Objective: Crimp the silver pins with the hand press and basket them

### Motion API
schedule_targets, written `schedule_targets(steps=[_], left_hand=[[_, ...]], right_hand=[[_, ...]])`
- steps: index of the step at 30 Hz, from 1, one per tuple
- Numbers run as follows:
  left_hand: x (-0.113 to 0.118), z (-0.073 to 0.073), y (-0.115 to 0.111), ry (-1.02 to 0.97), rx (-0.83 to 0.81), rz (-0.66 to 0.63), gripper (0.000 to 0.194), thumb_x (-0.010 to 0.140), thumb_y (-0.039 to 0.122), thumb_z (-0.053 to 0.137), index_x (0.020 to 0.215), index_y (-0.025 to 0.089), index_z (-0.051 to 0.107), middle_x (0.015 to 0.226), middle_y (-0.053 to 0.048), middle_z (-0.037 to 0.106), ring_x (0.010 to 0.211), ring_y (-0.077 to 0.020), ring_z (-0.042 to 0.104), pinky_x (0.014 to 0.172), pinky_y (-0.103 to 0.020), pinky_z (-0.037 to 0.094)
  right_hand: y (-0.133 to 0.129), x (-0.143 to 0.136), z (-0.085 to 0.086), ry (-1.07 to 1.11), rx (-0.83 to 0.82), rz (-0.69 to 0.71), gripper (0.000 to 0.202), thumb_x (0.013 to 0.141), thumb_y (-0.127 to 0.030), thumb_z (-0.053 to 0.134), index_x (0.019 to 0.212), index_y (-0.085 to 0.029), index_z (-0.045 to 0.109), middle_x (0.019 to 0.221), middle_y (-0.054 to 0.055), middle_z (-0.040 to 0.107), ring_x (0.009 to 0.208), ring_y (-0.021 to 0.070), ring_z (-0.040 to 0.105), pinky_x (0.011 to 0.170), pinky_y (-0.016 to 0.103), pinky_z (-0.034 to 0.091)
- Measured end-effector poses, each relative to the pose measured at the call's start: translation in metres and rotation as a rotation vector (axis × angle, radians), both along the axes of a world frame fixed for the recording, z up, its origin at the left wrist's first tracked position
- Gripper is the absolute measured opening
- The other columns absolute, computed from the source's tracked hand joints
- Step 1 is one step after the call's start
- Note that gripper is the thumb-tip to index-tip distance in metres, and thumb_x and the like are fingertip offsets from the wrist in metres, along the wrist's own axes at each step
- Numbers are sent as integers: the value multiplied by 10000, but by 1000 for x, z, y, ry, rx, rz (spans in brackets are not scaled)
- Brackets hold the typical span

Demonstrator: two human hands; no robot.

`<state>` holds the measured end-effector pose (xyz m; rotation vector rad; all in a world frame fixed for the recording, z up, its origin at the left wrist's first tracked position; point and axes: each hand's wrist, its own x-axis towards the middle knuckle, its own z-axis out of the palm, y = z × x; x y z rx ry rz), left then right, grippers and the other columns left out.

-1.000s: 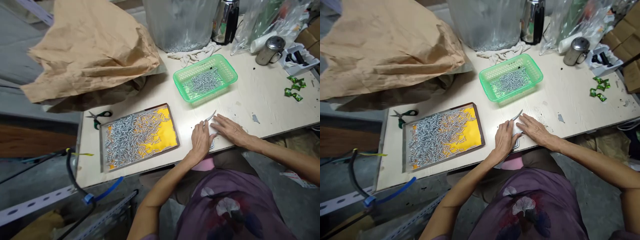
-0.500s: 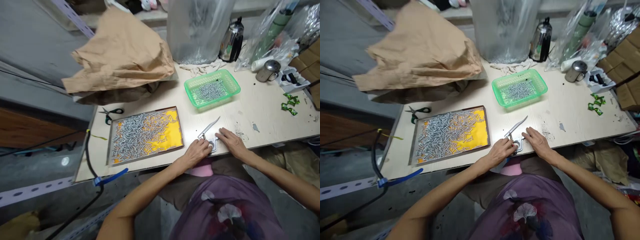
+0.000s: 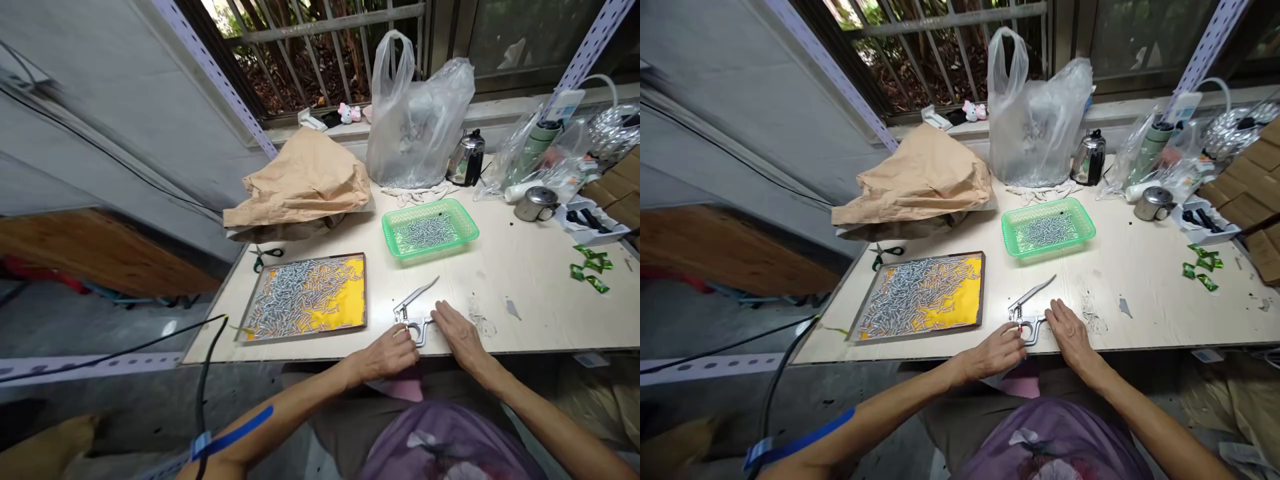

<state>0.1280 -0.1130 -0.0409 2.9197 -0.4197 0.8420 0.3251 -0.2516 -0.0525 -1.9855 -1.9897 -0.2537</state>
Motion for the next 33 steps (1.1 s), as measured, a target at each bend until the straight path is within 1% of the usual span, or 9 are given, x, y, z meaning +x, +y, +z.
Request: schedule_targets(steps=[3, 8, 11, 14, 17, 20, 23, 28, 33], left_hand=[[15, 28, -3, -117, -78, 5, 147, 979, 138, 466, 900, 168, 587, 749, -12, 644, 727, -126, 570, 823, -294, 482], [66, 100, 39, -230, -227, 341, 154, 995, 194, 453, 1044, 163, 595, 878, -41, 671, 840, -142, 589, 790, -289, 481], [75, 127, 80, -150, -236, 649, 236, 978, 262, 508, 1177, 177, 601, 1082, -78, 654, 1014, -184, 565, 884, -342, 471], [55, 119, 114, 23, -257, 904, 172, 950, 245, 548, 1005, 166, 692, 956, -73, 652, 944, -201, 552, 825, -331, 469], [22, 87, 134, 343, -290, 1068, 241, 932, 193, 537, 776, 148, 716, 822, -85, 637, 866, -213, 545, 755, -323, 463], [-2, 54, 138, 579, -303, 1031, 252, 904, 150, 532, 732, 145, 716, 831, -96, 640, 894, -221, 538, 772, -326, 463], [-12, 37, 136, 635, -280, 954, 231, 911, 148, 505, 824, 141, 719, 873, -93, 634, 934, -217, 526, 799, -320, 463], [-8, 37, 134, 655, -286, 916, 201, 905, 115, 486, 891, 122, 686, 945, -100, 633, 954, -216, 534, 825, -328, 461], [-8, 54, 133, 531, -580, 1042, 125, 805, 68, 588, 709, 127, 641, 791, -59, 645, 817, -175, 581, 798, -293, 462]], right_hand=[[-1, -1, -5, 31, 23, -11, 450, 857, 8, 401, 1186, -169, 652, 1282, 148, 647, 1232, 253, 580, 923, 365, 556], [-1, 0, -4, -12, 53, -9, 459, 864, 7, 377, 1193, -167, 646, 1282, 139, 649, 1229, 261, 582, 901, 358, 569], [-1, 0, -2, -27, 77, -2, 494, 847, 38, 364, 1199, -172, 640, 1273, 121, 658, 1226, 242, 586, 893, 330, 572], [-1, -1, -3, -16, 105, -4, 503, 849, 43, 360, 1211, -173, 635, 1271, 114, 661, 1226, 234, 587, 900, 327, 571], [-2, -3, -6, -30, 116, -17, 520, 850, 37, 360, 1246, -181, 618, 1284, 112, 654, 1233, 232, 581, 914, 331, 565], [-2, -4, -9, -22, 116, -29, 551, 843, 29, 366, 1297, -195, 585, 1309, 109, 639, 1247, 230, 570, 925, 332, 557], [-2, -4, -9, -12, 106, -19, 550, 840, 28, 366, 1299, -184, 582, 1307, 120, 639, 1246, 243, 570, 927, 346, 556], [-2, -4, -4, 42, 65, -10, 520, 845, 23, 368, 1271, -154, 607, 1298, 161, 635, 1243, 289, 567, 917, 404, 561], [0, -6, 0, 43, 35, -22, 489, 845, 36, 379, 1214, -161, 633, 1264, 146, 654, 1221, 281, 580, 909, 388, 555]])
